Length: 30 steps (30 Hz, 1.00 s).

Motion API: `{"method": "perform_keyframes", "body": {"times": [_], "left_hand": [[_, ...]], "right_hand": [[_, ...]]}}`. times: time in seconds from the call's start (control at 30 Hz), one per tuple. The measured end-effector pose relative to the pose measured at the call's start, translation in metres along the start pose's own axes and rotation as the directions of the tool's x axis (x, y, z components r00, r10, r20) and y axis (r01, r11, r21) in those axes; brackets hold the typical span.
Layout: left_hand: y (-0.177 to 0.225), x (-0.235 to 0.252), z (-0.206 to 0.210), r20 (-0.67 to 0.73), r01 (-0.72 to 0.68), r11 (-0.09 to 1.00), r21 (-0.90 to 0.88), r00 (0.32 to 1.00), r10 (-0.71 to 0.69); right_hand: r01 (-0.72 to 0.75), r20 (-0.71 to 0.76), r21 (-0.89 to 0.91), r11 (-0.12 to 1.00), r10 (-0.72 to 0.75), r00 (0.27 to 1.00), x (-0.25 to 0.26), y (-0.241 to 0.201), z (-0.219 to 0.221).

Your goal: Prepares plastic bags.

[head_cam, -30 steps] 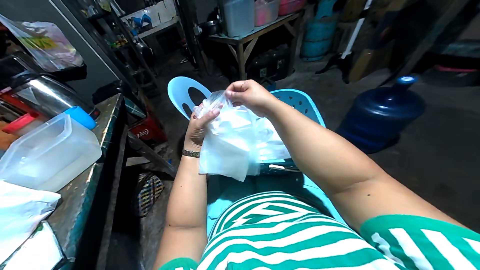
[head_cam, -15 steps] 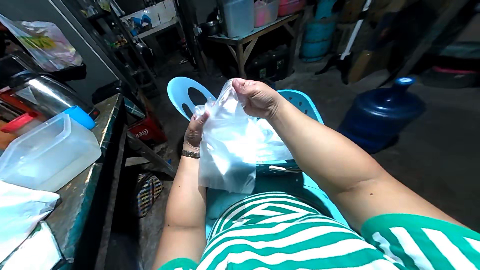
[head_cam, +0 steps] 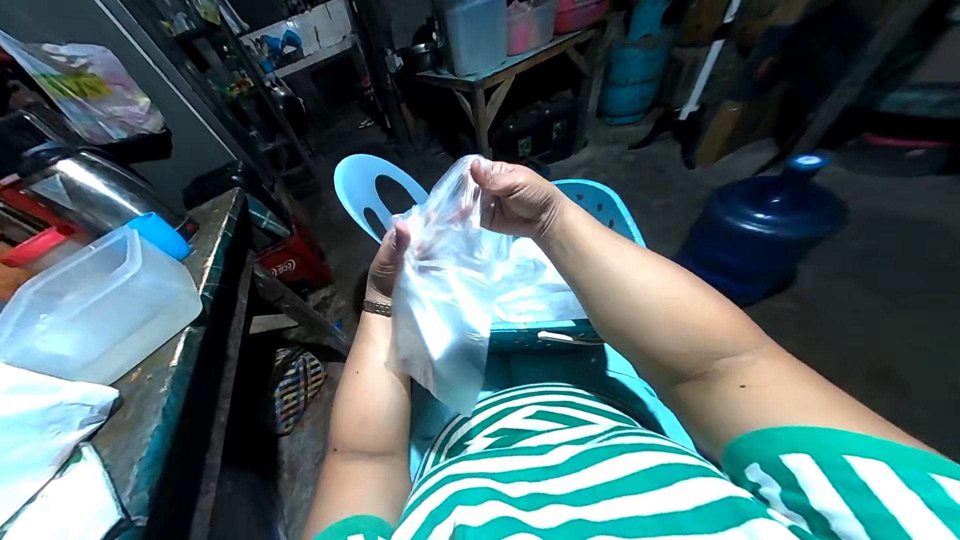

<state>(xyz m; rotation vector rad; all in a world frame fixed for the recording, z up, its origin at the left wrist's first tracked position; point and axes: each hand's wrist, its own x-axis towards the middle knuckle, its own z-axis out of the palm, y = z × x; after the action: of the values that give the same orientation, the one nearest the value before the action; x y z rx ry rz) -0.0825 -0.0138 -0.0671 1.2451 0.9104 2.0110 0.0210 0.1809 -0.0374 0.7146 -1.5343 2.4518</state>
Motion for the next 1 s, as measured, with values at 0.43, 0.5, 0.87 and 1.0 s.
{"method": "perform_keyframes", "body": {"times": [0.43, 0.5, 0.87, 1.0], "left_hand": [[-0.008, 0.029, 0.027, -0.626, 0.4, 0.796, 0.454, 0.779, -0.035], [-0.009, 0.029, 0.024, -0.598, 0.443, 0.751, 0.49, 0.798, -0.081], [-0.008, 0.025, 0.024, -0.452, 0.324, 0.82, 0.472, 0.888, -0.09], [-0.006, 0.024, 0.022, -0.393, 0.283, 0.825, 0.488, 0.916, -0.082]], "right_hand": [[-0.219, -0.286, -0.69, 0.69, 0.018, 0.958, 0.001, -0.023, -0.013], [-0.285, -0.334, -0.809, 0.514, -0.002, 0.943, 0.001, -0.023, -0.023], [-0.612, -0.695, -0.708, -0.352, 0.501, 0.516, 0.007, 0.041, -0.036], [-0.437, -0.526, -0.85, -0.294, 0.508, 0.682, 0.008, 0.03, -0.042]]}}
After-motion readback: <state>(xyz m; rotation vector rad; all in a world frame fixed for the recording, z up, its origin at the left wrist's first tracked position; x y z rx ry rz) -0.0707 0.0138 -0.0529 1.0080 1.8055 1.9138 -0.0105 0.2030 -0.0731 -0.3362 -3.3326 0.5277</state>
